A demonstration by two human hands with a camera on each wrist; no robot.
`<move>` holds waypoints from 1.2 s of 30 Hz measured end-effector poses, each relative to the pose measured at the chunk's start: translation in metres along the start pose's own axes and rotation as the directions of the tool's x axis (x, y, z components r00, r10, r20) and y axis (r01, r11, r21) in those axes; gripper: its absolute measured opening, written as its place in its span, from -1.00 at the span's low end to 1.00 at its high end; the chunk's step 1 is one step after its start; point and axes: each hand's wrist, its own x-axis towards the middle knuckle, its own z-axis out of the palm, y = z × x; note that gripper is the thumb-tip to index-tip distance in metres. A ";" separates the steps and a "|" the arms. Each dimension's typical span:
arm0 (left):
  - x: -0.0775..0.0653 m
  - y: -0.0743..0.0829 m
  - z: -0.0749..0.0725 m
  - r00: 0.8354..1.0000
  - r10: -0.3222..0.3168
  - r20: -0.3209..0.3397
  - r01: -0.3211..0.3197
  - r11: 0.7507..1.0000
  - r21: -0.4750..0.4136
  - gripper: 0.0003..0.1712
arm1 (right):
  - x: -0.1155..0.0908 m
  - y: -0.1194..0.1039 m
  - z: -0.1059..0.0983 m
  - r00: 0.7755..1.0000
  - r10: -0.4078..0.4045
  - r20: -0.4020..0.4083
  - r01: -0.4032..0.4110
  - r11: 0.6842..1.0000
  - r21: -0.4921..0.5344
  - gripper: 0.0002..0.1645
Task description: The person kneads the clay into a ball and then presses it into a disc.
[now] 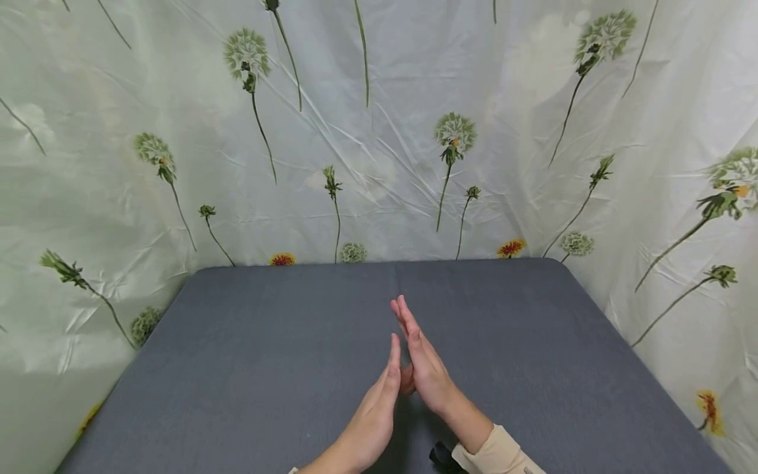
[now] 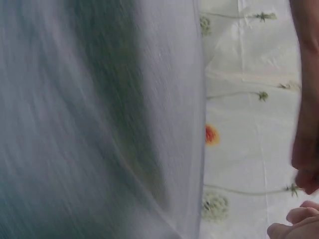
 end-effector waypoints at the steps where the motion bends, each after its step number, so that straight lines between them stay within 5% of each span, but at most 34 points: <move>1: 0.001 0.001 -0.002 0.999 0.014 -0.031 -0.014 1.000 0.008 -0.31 | -0.001 0.001 0.004 1.000 0.001 0.012 -0.001 1.000 0.018 -0.33; 4: 0.005 0.003 -0.009 0.989 0.078 -0.129 -0.074 0.996 0.040 -0.35 | -0.009 0.001 0.021 0.998 -0.016 0.060 0.013 0.998 0.056 -0.34; 10: 0.014 0.002 -0.020 0.939 0.243 -0.242 -0.222 0.969 0.111 -0.35 | -0.019 -0.009 0.053 0.982 -0.174 0.078 0.163 0.978 0.129 -0.28; 16: 0.019 -0.005 -0.023 0.944 0.169 -0.282 -0.152 0.985 0.080 -0.36 | -0.019 -0.024 0.054 0.978 -0.206 -0.012 0.207 0.975 0.086 -0.29; 22: 0.021 -0.008 -0.025 0.975 0.101 -0.198 -0.106 0.994 -0.014 -0.35 | -0.005 -0.032 0.045 0.934 -0.354 -0.042 0.352 0.935 -0.050 -0.32; 27: 0.020 -0.007 -0.020 0.992 0.080 -0.093 -0.090 0.989 -0.118 -0.29 | 0.010 -0.034 0.033 0.914 -0.399 -0.076 0.386 0.911 -0.144 -0.32; 32: 0.015 -0.003 -0.010 1.000 0.012 -0.007 -0.013 0.985 -0.172 -0.25 | 0.023 -0.031 0.017 0.914 -0.389 -0.114 0.369 0.915 -0.160 -0.26; 36: 0.008 0.004 -0.004 1.000 0.012 0.004 -0.012 0.994 -0.104 -0.30 | 0.032 -0.019 0.007 0.945 -0.303 -0.123 0.297 0.952 -0.066 -0.21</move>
